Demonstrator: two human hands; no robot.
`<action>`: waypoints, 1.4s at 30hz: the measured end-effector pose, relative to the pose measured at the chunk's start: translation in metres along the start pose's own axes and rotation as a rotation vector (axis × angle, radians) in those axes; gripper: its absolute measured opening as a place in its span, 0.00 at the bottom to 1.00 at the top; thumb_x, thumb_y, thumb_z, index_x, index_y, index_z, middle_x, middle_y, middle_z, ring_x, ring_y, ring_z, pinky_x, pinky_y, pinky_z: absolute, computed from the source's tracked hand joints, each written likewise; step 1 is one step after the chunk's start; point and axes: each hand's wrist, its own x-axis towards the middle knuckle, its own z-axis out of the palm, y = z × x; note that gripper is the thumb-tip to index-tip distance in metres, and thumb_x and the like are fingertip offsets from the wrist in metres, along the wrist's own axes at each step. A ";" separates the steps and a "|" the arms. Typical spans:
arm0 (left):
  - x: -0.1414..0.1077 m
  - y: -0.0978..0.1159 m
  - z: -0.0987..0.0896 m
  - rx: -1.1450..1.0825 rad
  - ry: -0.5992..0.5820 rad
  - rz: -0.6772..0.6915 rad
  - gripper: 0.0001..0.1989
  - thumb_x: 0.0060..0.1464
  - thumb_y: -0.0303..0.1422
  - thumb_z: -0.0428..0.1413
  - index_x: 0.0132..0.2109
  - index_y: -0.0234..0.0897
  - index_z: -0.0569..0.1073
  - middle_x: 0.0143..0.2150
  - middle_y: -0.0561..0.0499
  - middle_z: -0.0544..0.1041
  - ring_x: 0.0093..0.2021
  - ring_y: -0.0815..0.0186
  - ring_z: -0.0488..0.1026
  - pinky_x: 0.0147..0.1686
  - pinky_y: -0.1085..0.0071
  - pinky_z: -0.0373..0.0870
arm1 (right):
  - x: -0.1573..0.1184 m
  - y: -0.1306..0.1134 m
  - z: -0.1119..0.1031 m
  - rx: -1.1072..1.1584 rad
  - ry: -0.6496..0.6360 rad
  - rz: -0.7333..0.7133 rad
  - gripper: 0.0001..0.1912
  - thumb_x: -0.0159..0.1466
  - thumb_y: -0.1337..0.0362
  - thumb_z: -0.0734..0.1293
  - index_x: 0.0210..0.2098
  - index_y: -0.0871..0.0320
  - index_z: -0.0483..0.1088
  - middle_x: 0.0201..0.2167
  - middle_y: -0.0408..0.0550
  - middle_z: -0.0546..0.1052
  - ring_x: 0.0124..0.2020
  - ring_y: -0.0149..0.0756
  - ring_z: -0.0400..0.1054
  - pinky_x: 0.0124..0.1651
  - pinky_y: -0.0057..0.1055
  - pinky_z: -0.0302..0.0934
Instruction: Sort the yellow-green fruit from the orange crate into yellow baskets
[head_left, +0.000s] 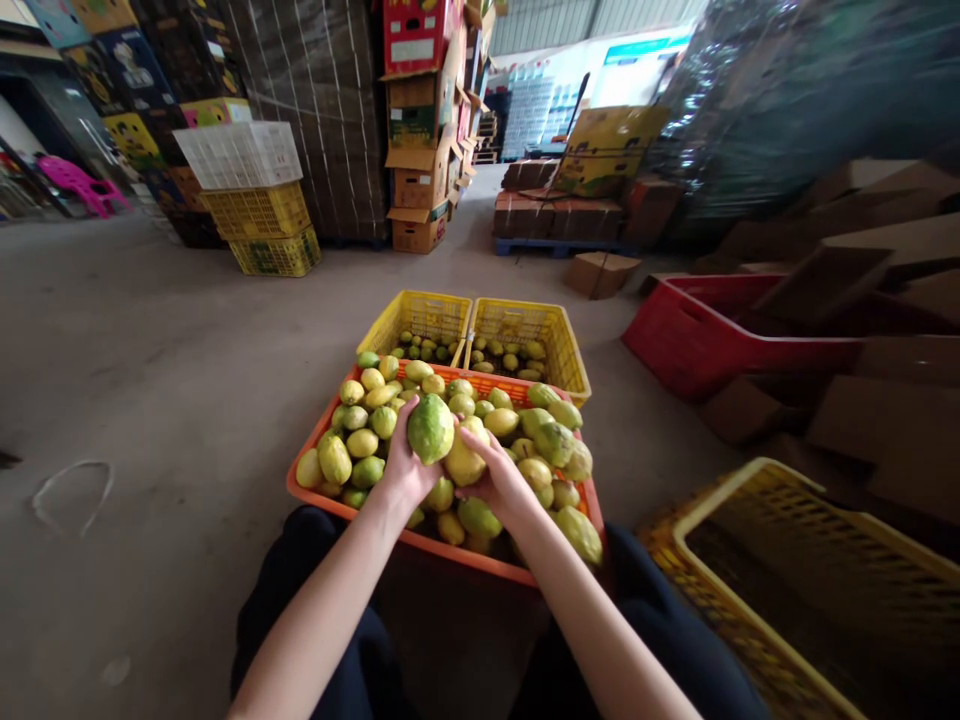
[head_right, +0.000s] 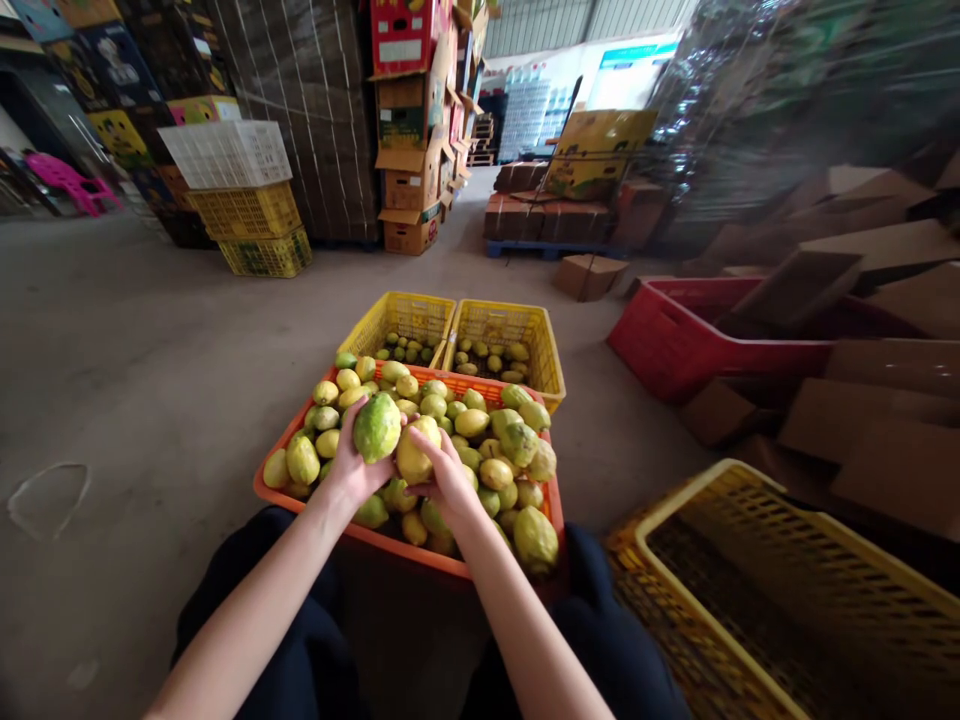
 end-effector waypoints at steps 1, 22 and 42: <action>-0.002 0.003 -0.001 0.013 -0.022 0.003 0.23 0.58 0.56 0.58 0.34 0.40 0.77 0.34 0.45 0.82 0.53 0.49 0.81 0.54 0.55 0.79 | 0.000 -0.003 -0.001 0.088 -0.029 0.104 0.18 0.64 0.47 0.69 0.43 0.54 0.74 0.32 0.50 0.81 0.28 0.43 0.77 0.22 0.36 0.70; -0.007 0.011 -0.014 1.023 -0.192 0.762 0.24 0.43 0.34 0.76 0.48 0.45 0.81 0.54 0.45 0.79 0.60 0.49 0.73 0.66 0.56 0.64 | -0.005 -0.017 -0.034 -0.486 0.184 -0.359 0.27 0.49 0.58 0.72 0.48 0.50 0.67 0.43 0.50 0.82 0.43 0.53 0.77 0.49 0.51 0.72; 0.011 0.008 -0.034 1.236 -0.423 1.094 0.20 0.60 0.29 0.64 0.59 0.43 0.77 0.61 0.42 0.78 0.64 0.52 0.74 0.66 0.54 0.70 | 0.005 0.005 -0.033 -0.529 0.090 -0.564 0.24 0.54 0.67 0.69 0.51 0.52 0.67 0.48 0.53 0.80 0.47 0.50 0.76 0.52 0.48 0.71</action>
